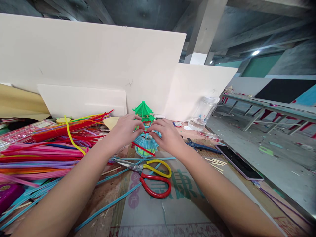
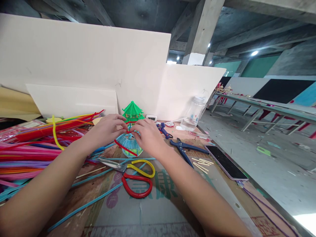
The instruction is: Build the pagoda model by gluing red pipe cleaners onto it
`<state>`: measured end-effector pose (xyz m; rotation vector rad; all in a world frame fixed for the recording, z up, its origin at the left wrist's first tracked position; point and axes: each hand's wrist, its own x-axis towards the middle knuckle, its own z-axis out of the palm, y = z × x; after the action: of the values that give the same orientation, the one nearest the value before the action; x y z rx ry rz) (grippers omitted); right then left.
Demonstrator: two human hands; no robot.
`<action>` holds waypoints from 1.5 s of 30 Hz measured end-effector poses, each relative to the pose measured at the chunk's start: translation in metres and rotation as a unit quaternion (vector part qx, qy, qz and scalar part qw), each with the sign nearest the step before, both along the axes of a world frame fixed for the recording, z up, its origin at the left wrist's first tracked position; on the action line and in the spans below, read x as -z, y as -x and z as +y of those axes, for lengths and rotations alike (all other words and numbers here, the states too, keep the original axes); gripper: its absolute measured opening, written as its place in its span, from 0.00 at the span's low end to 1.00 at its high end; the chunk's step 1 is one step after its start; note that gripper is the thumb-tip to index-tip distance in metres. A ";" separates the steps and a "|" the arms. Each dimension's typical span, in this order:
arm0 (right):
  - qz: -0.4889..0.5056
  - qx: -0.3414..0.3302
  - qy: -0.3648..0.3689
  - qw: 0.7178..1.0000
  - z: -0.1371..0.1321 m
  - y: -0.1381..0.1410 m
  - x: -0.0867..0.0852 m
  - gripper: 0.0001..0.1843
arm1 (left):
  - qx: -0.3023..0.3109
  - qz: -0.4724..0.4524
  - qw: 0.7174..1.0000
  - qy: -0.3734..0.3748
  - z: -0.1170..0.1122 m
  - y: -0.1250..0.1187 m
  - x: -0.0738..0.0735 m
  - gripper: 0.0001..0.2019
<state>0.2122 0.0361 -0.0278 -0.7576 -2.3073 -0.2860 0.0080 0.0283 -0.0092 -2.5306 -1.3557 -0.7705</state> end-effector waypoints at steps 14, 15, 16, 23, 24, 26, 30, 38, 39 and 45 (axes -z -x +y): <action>-0.039 0.007 -0.013 0.999 -0.003 0.001 -0.001 0.10 | 0.007 0.005 1.000 -0.009 0.004 0.001 0.002 0.09; -0.043 0.009 -0.016 0.999 -0.003 0.001 -0.002 0.10 | 0.007 0.004 1.000 -0.009 0.004 0.001 0.002 0.09; -0.046 0.011 -0.019 0.999 -0.003 0.001 -0.002 0.11 | 0.008 0.003 1.000 -0.008 0.004 0.001 0.002 0.09; -0.034 0.009 -0.015 0.999 -0.003 0.001 -0.001 0.09 | 0.012 -0.009 1.000 -0.006 0.002 0.001 0.002 0.09; -0.023 0.006 -0.011 1.000 -0.002 0.000 -0.002 0.08 | 0.012 -0.010 1.000 -0.007 0.003 0.001 0.002 0.09; 0.004 0.000 -0.001 1.000 -0.001 -0.001 -0.004 0.07 | 0.014 -0.006 1.000 -0.008 0.003 0.001 0.001 0.09; 0.044 0.002 0.031 0.999 0.002 -0.008 -0.013 0.07 | 0.013 -0.005 1.000 -0.008 0.002 0.003 0.000 0.11; 0.036 -0.013 0.136 0.990 0.009 -0.017 -0.008 0.17 | 0.003 0.014 1.000 0.013 -0.001 0.005 0.003 0.15; 0.030 -0.008 0.137 0.990 0.010 -0.015 -0.005 0.15 | 0.004 0.017 1.000 0.012 -0.001 0.005 0.004 0.16; 0.019 0.027 0.115 0.993 0.013 0.000 0.012 0.13 | 0.017 0.039 0.999 0.015 0.001 0.004 0.006 0.14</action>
<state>0.2125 0.0488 -0.0398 -0.9326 -2.3115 -0.0284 0.0044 0.0294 -0.0152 -2.5838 -1.3140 -0.6538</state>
